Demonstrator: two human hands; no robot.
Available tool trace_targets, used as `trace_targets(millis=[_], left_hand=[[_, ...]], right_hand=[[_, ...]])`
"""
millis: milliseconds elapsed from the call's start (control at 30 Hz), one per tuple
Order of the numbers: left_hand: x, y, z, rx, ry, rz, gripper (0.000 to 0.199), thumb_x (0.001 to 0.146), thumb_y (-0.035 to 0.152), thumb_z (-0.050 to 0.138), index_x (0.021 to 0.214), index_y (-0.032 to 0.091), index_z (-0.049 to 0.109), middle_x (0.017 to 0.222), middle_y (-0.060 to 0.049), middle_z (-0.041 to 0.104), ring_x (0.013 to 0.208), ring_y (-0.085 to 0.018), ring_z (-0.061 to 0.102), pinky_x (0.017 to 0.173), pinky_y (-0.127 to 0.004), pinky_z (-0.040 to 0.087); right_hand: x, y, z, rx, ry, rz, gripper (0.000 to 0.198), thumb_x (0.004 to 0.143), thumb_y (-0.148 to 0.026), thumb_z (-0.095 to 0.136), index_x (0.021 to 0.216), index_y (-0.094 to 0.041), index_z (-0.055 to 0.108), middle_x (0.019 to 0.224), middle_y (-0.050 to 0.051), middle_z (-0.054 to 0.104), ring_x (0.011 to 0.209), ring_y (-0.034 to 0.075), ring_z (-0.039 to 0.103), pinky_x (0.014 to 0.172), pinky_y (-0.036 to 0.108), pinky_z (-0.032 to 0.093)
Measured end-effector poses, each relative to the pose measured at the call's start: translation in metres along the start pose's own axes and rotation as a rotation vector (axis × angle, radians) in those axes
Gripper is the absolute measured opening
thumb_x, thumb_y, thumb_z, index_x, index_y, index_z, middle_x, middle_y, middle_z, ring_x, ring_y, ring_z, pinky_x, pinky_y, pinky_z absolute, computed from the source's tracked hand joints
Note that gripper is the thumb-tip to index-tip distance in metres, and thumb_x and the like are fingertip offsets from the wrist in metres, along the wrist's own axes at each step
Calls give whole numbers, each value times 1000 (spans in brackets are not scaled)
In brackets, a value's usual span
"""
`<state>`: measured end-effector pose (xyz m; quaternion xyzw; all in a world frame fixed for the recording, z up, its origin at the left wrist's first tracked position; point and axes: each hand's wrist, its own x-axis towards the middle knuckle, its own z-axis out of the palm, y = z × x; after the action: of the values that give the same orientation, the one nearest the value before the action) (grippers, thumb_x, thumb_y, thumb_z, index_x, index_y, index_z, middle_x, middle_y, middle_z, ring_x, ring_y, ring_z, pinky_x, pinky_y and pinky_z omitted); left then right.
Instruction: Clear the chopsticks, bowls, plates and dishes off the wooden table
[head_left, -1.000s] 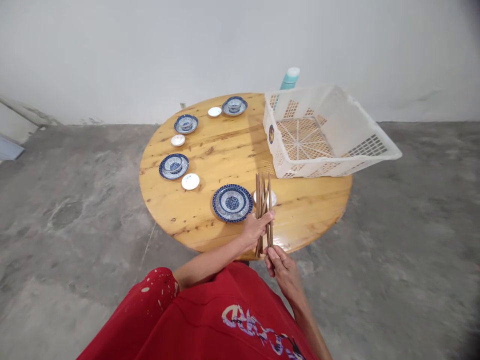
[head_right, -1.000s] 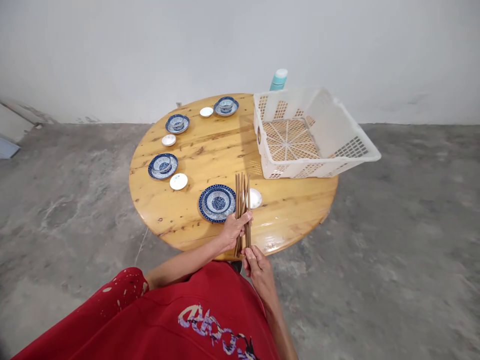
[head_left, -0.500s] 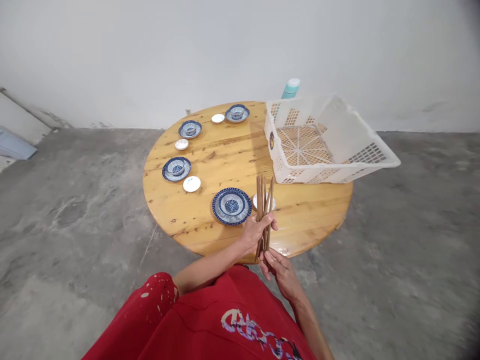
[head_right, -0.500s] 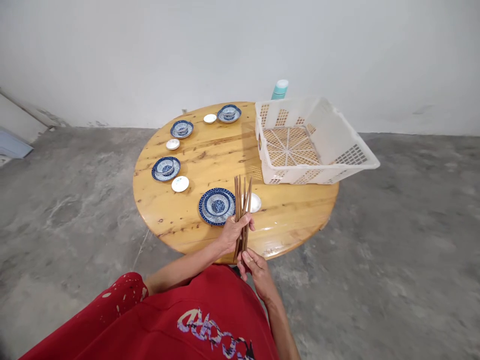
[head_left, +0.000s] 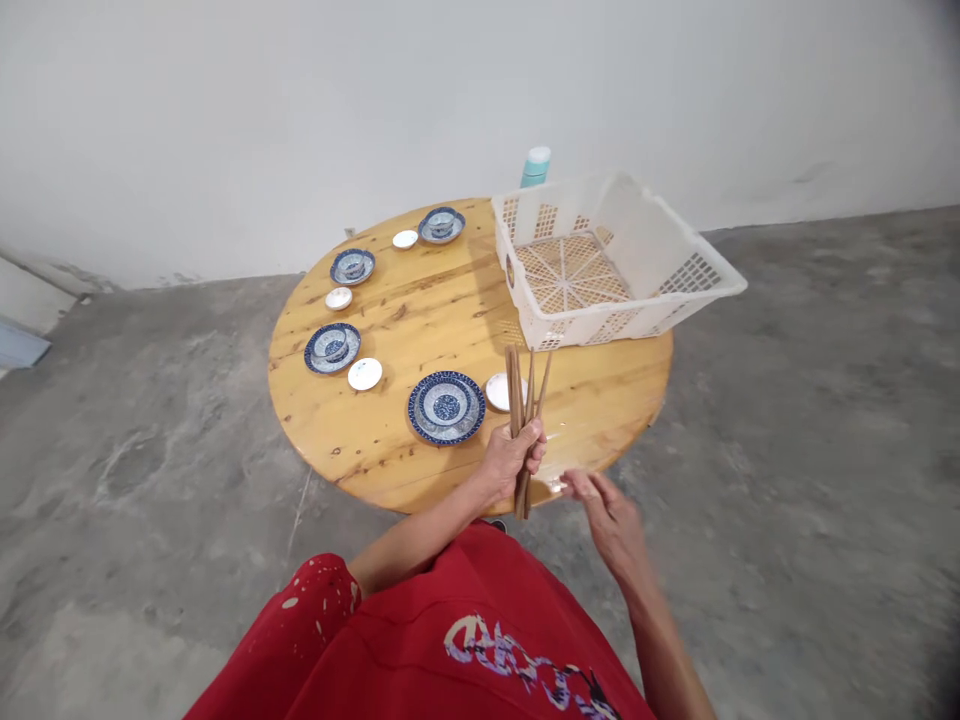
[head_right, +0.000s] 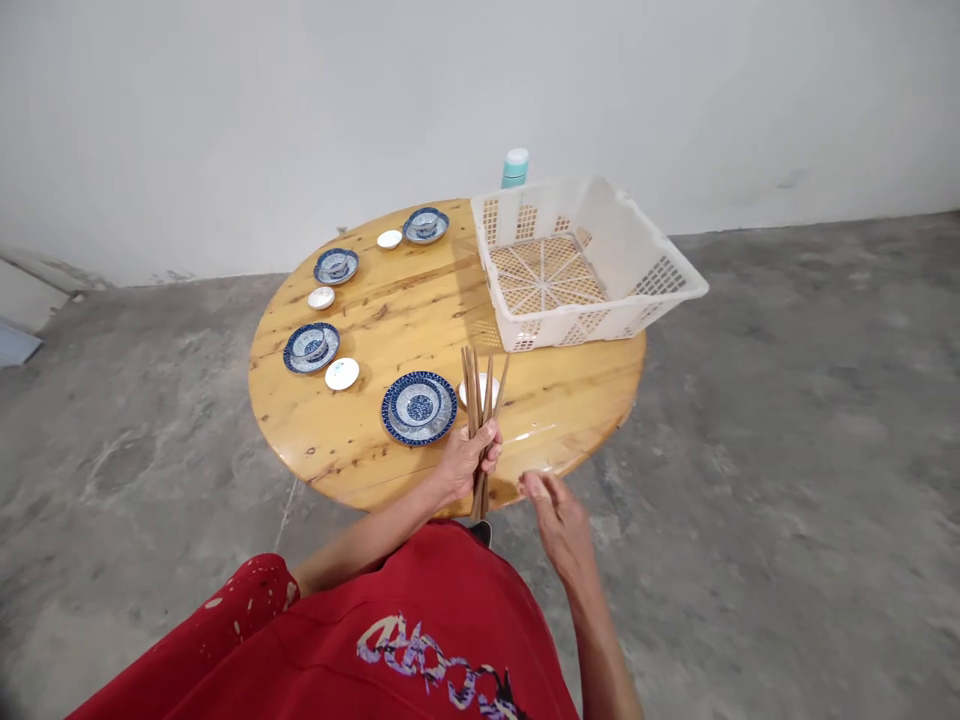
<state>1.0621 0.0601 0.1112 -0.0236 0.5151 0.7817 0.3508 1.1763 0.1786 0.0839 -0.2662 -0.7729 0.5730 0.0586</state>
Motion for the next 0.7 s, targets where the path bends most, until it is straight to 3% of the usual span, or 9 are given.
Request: trace_targets(millis=[67, 133, 200, 267, 367, 533, 600, 700], left_hand=[[-1, -5, 5, 66, -46, -46, 61, 63, 71, 80, 74, 17, 54, 53, 8, 45, 42, -2, 34, 42, -19, 23], [-3, -13, 9, 149, -84, -78, 60, 62, 70, 81, 73, 17, 54, 53, 8, 45, 42, -2, 33, 41, -19, 21], [-4, -20, 14, 238, -136, -95, 58, 61, 66, 83, 69, 17, 51, 51, 8, 44, 41, -2, 33, 41, -19, 21], [-5, -24, 18, 305, -197, -133, 53, 63, 57, 85, 69, 18, 50, 49, 8, 45, 41, -3, 34, 40, -19, 22], [-6, -21, 23, 379, -300, -249, 39, 68, 42, 83, 77, 18, 54, 51, 8, 48, 41, -5, 38, 40, -19, 24], [-2, -12, 28, 460, -437, -335, 35, 68, 37, 83, 83, 16, 60, 58, 2, 59, 48, -8, 52, 44, -19, 35], [1, -13, 28, 427, -508, -332, 39, 70, 44, 84, 83, 14, 64, 63, -1, 63, 51, -9, 57, 49, -21, 42], [6, -21, 25, 275, -497, -378, 49, 78, 60, 76, 87, 12, 70, 78, -9, 71, 63, -13, 65, 62, -25, 52]], right_hand=[[8, -15, -2, 113, 81, -31, 52, 81, -67, 58, 100, -21, 71, 102, 10, 76, 99, 27, 69, 91, 39, 52], [16, -33, 1, 268, 79, -66, 51, 77, -64, 65, 103, -20, 70, 106, 10, 76, 98, 26, 70, 87, 37, 55], [23, -50, 4, 418, -5, -33, 53, 72, -61, 72, 105, -19, 69, 105, 10, 76, 85, 23, 70, 69, 33, 58], [28, -60, 4, 521, -108, 75, 58, 66, -60, 79, 106, -18, 68, 101, 10, 76, 61, 19, 66, 46, 28, 52], [29, -64, -4, 581, -260, 188, 56, 65, -61, 82, 95, -16, 70, 92, 12, 76, 40, 15, 57, 30, 27, 43], [29, -57, -19, 630, -375, 218, 56, 68, -70, 77, 69, -16, 62, 83, 12, 74, 36, 18, 58, 25, 28, 41], [36, -55, -25, 708, -308, 248, 58, 65, -72, 79, 67, -18, 57, 68, 6, 68, 36, 17, 57, 24, 27, 39], [53, -56, -43, 946, 12, 159, 58, 63, -66, 85, 66, -22, 47, 46, -8, 42, 40, 12, 52, 35, 22, 46]])
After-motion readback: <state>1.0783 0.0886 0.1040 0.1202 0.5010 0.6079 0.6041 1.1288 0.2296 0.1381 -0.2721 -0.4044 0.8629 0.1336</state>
